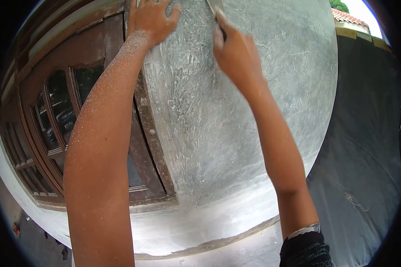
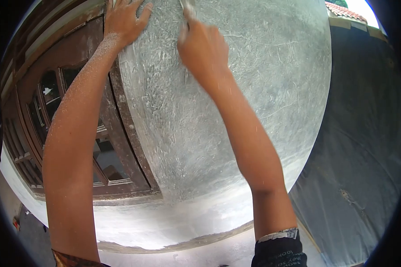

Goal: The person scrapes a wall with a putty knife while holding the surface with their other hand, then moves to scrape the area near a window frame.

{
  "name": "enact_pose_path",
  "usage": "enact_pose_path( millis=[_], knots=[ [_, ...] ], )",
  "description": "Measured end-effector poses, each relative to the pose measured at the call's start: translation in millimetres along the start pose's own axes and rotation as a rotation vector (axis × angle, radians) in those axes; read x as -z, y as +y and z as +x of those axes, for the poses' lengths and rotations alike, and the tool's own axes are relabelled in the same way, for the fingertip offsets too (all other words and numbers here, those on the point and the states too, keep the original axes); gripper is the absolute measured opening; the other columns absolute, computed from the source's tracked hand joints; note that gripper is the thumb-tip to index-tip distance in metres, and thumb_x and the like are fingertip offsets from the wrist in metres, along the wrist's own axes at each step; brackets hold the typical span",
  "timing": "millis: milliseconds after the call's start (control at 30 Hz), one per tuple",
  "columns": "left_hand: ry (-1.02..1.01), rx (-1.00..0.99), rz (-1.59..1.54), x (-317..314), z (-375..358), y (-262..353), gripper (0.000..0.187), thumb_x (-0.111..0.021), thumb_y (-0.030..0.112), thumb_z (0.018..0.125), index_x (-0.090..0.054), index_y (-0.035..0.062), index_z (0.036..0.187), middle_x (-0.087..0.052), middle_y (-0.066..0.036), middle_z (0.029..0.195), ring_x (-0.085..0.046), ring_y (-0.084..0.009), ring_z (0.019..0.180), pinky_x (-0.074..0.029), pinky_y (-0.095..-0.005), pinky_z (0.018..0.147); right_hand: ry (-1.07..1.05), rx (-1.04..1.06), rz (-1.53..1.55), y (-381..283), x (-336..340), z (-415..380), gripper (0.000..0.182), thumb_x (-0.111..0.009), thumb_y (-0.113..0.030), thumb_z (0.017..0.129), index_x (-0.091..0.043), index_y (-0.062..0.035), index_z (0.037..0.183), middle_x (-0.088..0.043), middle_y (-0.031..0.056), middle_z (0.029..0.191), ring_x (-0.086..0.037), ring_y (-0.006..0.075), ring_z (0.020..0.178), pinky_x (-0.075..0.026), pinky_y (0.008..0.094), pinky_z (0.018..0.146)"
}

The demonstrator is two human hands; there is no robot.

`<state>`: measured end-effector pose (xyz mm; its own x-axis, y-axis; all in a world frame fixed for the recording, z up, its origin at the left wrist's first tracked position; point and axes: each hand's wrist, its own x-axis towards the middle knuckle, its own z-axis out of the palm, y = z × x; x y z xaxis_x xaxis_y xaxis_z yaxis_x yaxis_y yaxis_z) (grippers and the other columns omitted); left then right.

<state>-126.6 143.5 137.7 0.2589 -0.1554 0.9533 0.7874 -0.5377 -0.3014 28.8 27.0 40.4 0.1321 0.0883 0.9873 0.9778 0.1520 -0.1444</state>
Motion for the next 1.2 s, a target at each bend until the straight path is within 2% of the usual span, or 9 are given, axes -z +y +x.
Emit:
enact_pose_path(
  millis=[133, 200, 267, 400, 667, 800, 900, 1100, 1200],
  knots=[
    [0.003, -0.022, 0.004, -4, -1, -5, 0.065, -0.055, 0.032, 0.095, -0.045, 0.0139, 0.156, -0.024, -0.013, 0.17, -0.013, -0.0295, 0.159, -0.006, -0.0507, 0.13, 0.155, 0.169, -0.019, 10, -13, 33, 0.045, -0.055, -0.022, 0.098, -0.06, -0.0157, 0.143, -0.069, 0.0294, 0.088, -0.069, 0.048, 0.081, -0.054, 0.0539, 0.077],
    [0.03, -0.027, 0.003, -7, -2, -5, 0.065, -0.056, 0.033, 0.094, -0.046, 0.0134, 0.156, -0.024, -0.013, 0.17, -0.013, -0.0297, 0.159, -0.006, -0.0503, 0.13, 0.016, 0.08, -0.037, 6, -3, 1, 0.054, -0.055, -0.019, 0.097, -0.049, -0.0186, 0.151, -0.071, 0.0266, 0.081, -0.072, 0.0428, 0.075, -0.057, 0.0551, 0.066],
    [0.018, -0.029, -0.002, -4, -3, -3, 0.066, -0.057, 0.033, 0.094, -0.046, 0.0128, 0.156, -0.024, -0.013, 0.17, -0.013, -0.0299, 0.159, -0.006, -0.05, 0.13, -0.181, -0.098, -0.035, -6, 14, -53, 0.055, -0.057, -0.019, 0.098, -0.048, -0.0177, 0.152, -0.071, 0.026, 0.08, -0.071, 0.0415, 0.069, -0.056, 0.0526, 0.06],
    [-0.012, -0.036, 0.017, -4, -2, -1, 0.067, -0.058, 0.033, 0.094, -0.045, 0.0104, 0.156, -0.024, -0.014, 0.17, -0.013, -0.0305, 0.159, -0.006, -0.0488, 0.13, -0.141, -0.065, -0.031, 9, 3, -128, 0.054, -0.059, -0.018, 0.097, -0.05, -0.0153, 0.151, -0.07, 0.0247, 0.075, -0.071, 0.0396, 0.065, -0.055, 0.0516, 0.057],
    [-0.021, -0.065, 0.035, -2, 0, -1, 0.068, -0.059, 0.033, 0.092, -0.046, 0.0086, 0.155, -0.026, -0.015, 0.169, -0.015, -0.03, 0.159, -0.007, -0.0481, 0.13, 0.022, 0.047, -0.003, -1, -11, 14, 0.048, -0.054, -0.02, 0.098, -0.055, -0.0127, 0.146, -0.072, 0.0252, 0.082, -0.07, 0.0465, 0.071, -0.058, 0.0528, 0.07],
    [0.025, -0.117, 0.049, -5, -4, -2, 0.07, -0.057, 0.032, 0.093, -0.042, 0.0093, 0.157, -0.028, -0.014, 0.169, -0.016, -0.0289, 0.159, -0.008, -0.0478, 0.13, -0.159, -0.103, -0.085, -24, 9, -50, 0.051, -0.054, -0.018, 0.097, -0.053, -0.0148, 0.148, -0.072, 0.0262, 0.082, -0.071, 0.0456, 0.076, -0.058, 0.0541, 0.072],
    [0.007, -0.115, 0.068, -6, -1, -1, 0.07, -0.056, 0.032, 0.094, -0.039, 0.0096, 0.158, -0.028, -0.013, 0.169, -0.017, -0.0283, 0.158, -0.008, -0.0473, 0.13, -0.192, -0.145, -0.045, -28, 14, -52, 0.053, -0.054, -0.018, 0.097, -0.051, -0.0166, 0.15, -0.072, 0.0258, 0.081, -0.072, 0.0448, 0.077, -0.058, 0.0544, 0.074],
    [-0.035, -0.128, 0.093, -5, 0, -2, 0.07, -0.056, 0.037, 0.096, -0.038, 0.0106, 0.159, -0.029, -0.012, 0.169, -0.017, -0.0275, 0.159, -0.007, -0.0466, 0.131, 0.103, 0.04, -0.021, -22, -9, 31, 0.046, -0.055, -0.021, 0.096, -0.063, -0.0146, 0.14, -0.073, 0.0264, 0.092, -0.072, 0.045, 0.084, -0.056, 0.0535, 0.081],
    [-0.009, -0.142, 0.088, -8, 0, -3, 0.071, -0.057, 0.037, 0.096, -0.037, 0.01, 0.159, -0.028, -0.012, 0.169, -0.017, -0.0275, 0.159, -0.008, -0.0468, 0.13, 0.043, -0.012, -0.064, -25, -4, 6, 0.039, -0.055, -0.019, 0.095, -0.07, -0.0126, 0.131, -0.073, 0.0273, 0.091, -0.072, 0.0462, 0.087, -0.058, 0.0553, 0.08]
  ],
)
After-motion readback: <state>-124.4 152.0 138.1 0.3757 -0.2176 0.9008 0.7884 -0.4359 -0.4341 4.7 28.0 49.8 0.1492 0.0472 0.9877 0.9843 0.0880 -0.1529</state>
